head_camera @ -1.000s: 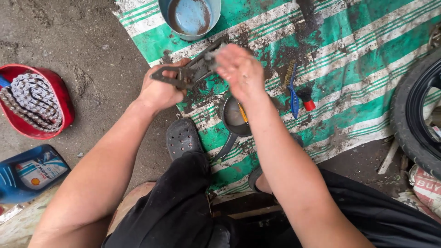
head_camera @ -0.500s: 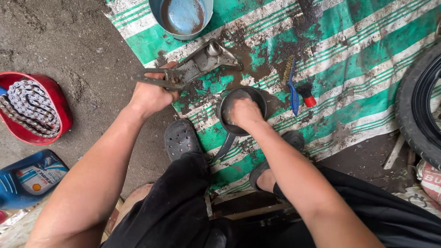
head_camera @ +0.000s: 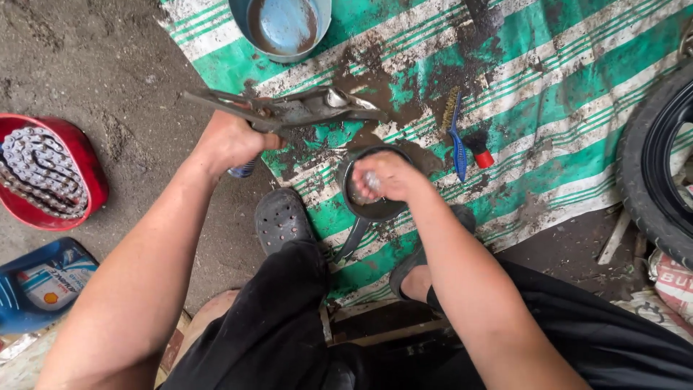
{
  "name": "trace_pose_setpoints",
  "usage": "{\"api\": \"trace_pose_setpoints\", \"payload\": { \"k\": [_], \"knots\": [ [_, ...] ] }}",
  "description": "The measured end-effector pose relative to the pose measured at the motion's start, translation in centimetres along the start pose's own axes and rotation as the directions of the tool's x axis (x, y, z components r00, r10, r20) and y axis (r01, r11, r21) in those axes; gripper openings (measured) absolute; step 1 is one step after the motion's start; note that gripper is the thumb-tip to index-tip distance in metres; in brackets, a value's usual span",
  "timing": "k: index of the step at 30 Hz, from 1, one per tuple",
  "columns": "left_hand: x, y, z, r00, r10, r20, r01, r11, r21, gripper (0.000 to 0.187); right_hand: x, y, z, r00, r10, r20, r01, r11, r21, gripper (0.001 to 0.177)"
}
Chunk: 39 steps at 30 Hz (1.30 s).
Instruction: The person scrubs a dirty metal motorcycle swingarm with a brush and liquid from a small pot. They dip the brush into the pot repeatedly and scrub various surfaces of the part, including the ends and the central beam, while sitting on a tarp.
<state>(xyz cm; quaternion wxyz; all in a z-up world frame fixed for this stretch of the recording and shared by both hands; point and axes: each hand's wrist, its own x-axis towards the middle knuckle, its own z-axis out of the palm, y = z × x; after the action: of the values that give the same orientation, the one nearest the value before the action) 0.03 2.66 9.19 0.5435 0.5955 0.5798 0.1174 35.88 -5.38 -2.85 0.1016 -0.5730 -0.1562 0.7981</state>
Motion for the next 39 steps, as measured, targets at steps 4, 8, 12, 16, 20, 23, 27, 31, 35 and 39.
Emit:
{"api": "trace_pose_setpoints", "payload": {
  "k": [4, 8, 12, 16, 20, 23, 27, 31, 35, 39],
  "knots": [
    [0.5, -0.5, 0.4, 0.999, -0.046, -0.011, 0.046, 0.998, 0.044, 0.042, -4.3, -6.5, 2.9, 0.939, -0.310, -0.146, 0.318, 0.948, 0.029, 0.025],
    [0.3, 2.0, -0.1, 0.999, -0.003, -0.043, 0.006, 0.997, 0.075, 0.040, -1.3, -10.4, 5.6, 0.835, -0.527, -0.156, 0.489, 0.842, -0.227, 0.077],
    [0.3, 2.0, -0.3, 0.999, 0.046, -0.017, -0.044, 0.994, 0.099, 0.045, -3.2, -13.4, 5.0, 0.814, -0.555, -0.173, 0.497, 0.818, -0.290, 0.047],
    [-1.3, 2.2, -1.4, 0.988, -0.101, 0.118, 0.087, 0.989, 0.122, 0.079, -7.1, -12.9, -3.4, 0.767, -0.484, -0.421, 0.286, 0.846, -0.451, 0.024],
    [-1.0, 0.6, -2.1, 0.985, -0.114, 0.131, 0.115, 0.993, 0.005, 0.080, -1.9, -3.3, -25.8, 0.411, -0.615, -0.673, -0.348, 0.576, -0.740, 0.017],
    [-1.3, 0.6, -1.7, 0.979, -0.155, 0.131, 0.161, 0.986, -0.033, 0.088, -2.9, 1.4, -30.1, 0.433, -0.504, -0.747, -0.431, 0.612, -0.663, 0.038],
    [-1.0, -0.1, -0.6, 0.974, -0.190, 0.124, 0.191, 0.982, 0.006, 0.085, -6.3, 0.5, -23.0, 0.460, -0.498, -0.735, -0.422, 0.605, -0.675, 0.051],
    [-1.4, -0.8, 0.4, 0.988, -0.069, 0.138, 0.064, 0.997, 0.044, 0.088, -6.9, 0.8, -23.3, 0.435, -0.422, -0.795, -0.550, 0.574, -0.606, 0.056],
    [-0.4, -7.8, 2.9, 0.995, 0.028, 0.098, -0.047, 0.980, 0.193, 0.074, -7.6, -0.4, -24.3, 0.373, -0.506, -0.778, -0.507, 0.591, -0.628, 0.051],
    [-0.6, -3.8, 2.0, 0.999, -0.036, 0.030, 0.032, 0.989, 0.144, 0.073, -8.9, -7.5, -11.5, 0.386, -0.808, -0.445, -0.344, 0.321, -0.882, 0.039]
  ]
}}
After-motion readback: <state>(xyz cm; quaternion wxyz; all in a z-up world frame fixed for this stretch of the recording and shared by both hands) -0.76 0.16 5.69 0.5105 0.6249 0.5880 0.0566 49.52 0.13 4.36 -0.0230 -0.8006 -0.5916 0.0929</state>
